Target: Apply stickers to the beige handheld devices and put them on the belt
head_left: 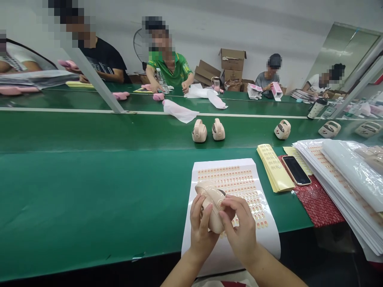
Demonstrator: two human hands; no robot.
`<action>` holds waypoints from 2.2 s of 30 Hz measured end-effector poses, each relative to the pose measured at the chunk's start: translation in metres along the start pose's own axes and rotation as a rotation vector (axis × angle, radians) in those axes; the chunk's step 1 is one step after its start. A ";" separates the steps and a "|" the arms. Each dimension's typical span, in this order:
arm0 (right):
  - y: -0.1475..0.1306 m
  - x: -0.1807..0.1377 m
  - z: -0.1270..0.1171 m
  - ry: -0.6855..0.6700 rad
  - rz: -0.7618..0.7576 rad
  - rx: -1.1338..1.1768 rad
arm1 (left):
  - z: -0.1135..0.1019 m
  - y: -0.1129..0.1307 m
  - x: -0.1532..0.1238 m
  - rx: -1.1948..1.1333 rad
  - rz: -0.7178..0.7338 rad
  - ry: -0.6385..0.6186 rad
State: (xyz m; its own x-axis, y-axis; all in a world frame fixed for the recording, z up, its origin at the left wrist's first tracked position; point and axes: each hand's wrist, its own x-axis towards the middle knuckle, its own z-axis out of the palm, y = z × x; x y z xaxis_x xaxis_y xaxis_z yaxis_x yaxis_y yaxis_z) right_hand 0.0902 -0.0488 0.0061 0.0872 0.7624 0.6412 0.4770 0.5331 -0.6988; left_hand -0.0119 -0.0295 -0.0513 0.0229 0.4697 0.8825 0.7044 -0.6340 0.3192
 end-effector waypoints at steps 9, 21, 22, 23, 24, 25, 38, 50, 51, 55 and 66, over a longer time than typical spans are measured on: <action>0.002 0.004 0.005 0.054 0.025 -0.005 | 0.007 -0.010 0.003 0.149 0.133 0.134; 0.014 0.009 0.017 0.130 0.057 0.011 | 0.009 -0.023 0.006 0.166 0.189 0.125; 0.014 0.010 0.018 0.134 0.057 0.013 | 0.009 -0.024 0.008 0.169 0.186 0.124; 0.014 0.011 0.019 0.134 0.057 0.013 | 0.008 -0.024 0.009 0.175 0.184 0.124; 0.014 0.012 0.019 0.132 0.058 0.014 | 0.007 -0.025 0.010 0.182 0.183 0.122; 0.013 0.013 0.019 0.127 0.060 0.017 | 0.007 -0.025 0.011 0.190 0.185 0.119; 0.003 0.008 0.022 0.028 -0.006 0.073 | 0.003 -0.025 0.021 0.156 0.153 0.152; -0.010 0.025 -0.007 -0.237 0.304 0.354 | -0.005 -0.011 0.017 -0.021 0.065 0.195; -0.010 0.027 -0.008 -0.258 0.332 0.361 | -0.005 -0.012 0.017 -0.027 0.063 0.190; -0.011 0.034 -0.008 -0.281 0.387 0.386 | -0.006 -0.013 0.017 -0.023 0.072 0.174; -0.005 0.054 -0.019 -0.505 0.492 0.396 | -0.012 -0.016 0.020 -0.066 0.127 0.085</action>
State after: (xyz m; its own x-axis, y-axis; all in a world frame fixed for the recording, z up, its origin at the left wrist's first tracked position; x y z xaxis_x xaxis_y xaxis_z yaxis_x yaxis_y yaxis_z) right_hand 0.1096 -0.0175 0.0497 -0.2442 0.9667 0.0764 0.1332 0.1115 -0.9848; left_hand -0.0309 -0.0175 -0.0347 0.0466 0.3314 0.9423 0.6511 -0.7255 0.2230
